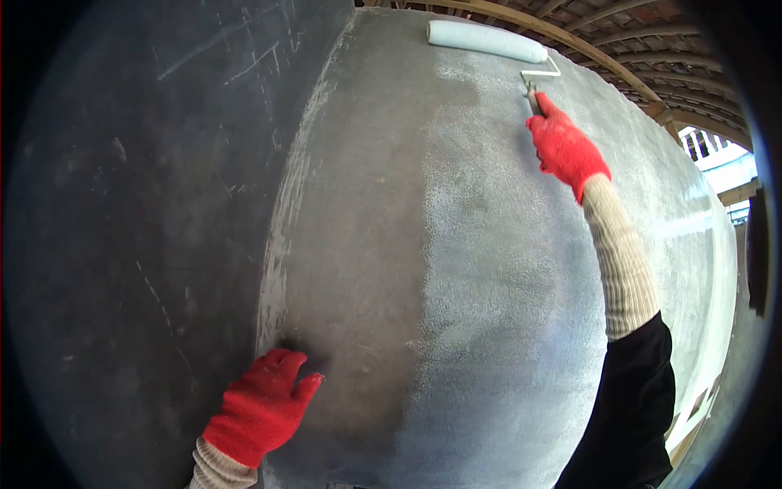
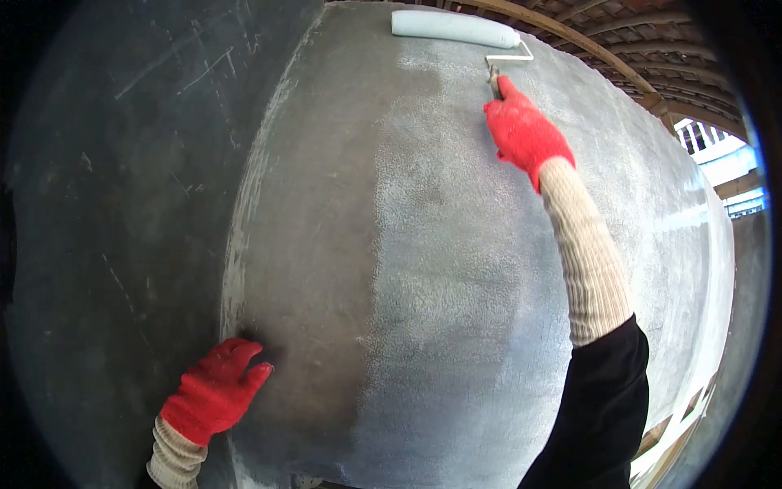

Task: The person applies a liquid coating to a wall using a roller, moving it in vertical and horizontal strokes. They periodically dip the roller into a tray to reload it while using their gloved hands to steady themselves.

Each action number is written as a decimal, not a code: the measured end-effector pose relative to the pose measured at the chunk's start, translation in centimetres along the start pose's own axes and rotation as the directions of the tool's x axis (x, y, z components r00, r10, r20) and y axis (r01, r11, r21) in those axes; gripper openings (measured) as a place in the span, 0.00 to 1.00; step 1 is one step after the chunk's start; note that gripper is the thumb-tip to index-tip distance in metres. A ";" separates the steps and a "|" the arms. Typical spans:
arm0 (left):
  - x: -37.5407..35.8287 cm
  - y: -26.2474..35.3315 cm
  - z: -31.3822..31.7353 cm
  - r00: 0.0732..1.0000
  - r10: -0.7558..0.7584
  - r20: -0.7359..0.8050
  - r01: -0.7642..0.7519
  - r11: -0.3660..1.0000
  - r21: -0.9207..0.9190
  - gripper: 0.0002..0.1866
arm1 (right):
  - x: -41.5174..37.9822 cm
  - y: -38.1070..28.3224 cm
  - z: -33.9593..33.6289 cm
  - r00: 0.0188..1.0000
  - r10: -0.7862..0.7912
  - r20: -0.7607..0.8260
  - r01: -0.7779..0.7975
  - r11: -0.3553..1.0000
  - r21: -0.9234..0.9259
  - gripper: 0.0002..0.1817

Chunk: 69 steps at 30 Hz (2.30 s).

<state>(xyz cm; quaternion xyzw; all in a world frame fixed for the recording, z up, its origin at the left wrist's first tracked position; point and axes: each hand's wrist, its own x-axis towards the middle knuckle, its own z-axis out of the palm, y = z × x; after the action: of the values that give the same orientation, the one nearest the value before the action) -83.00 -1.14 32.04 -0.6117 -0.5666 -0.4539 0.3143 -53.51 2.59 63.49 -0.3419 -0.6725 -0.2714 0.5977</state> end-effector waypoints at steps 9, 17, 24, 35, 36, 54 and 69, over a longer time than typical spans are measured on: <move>0.2 -0.9 1.4 0.996 -0.035 -0.076 0.029 0.997 -0.077 0.18 | -0.3 -1.7 2.5 0.997 0.082 -0.015 -0.075 0.962 0.263 0.22; 0.0 0.5 0.8 0.997 -0.067 -0.024 0.067 0.997 -0.034 0.17 | -0.7 -0.8 2.7 0.987 0.136 0.085 -0.148 0.562 0.814 0.19; 2.2 5.4 -0.7 0.978 0.014 -0.207 -0.080 0.946 -0.315 0.12 | -1.8 -0.8 -2.8 0.996 -0.091 0.020 0.045 0.657 0.752 0.12; 17.8 20.6 -4.6 0.817 0.158 -0.555 -0.558 0.461 -0.690 0.26 | -3.7 0.2 0.0 0.753 -0.482 -0.449 0.292 0.855 -0.428 0.16; 18.8 21.5 -5.0 0.916 0.057 -0.398 -0.387 0.394 -0.834 0.26 | -4.0 -0.3 0.5 0.748 -0.497 -0.440 0.299 0.844 -0.445 0.19; 23.7 18.0 -0.7 0.864 0.414 -0.287 -0.353 0.904 0.242 0.21 | -10.2 2.7 4.0 0.893 -0.426 -0.147 0.384 0.891 -0.243 0.18; 16.2 13.0 -1.1 0.937 -0.255 0.239 0.276 0.119 -0.954 0.20 | -19.8 -4.9 13.1 0.962 -0.097 -0.254 0.247 0.698 0.672 0.34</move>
<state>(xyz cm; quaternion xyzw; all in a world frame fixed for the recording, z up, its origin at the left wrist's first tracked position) -71.41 2.39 48.96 -0.5615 -0.2446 -0.7528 -0.2413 -64.38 7.02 42.27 0.0023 -0.6907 -0.0853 0.7181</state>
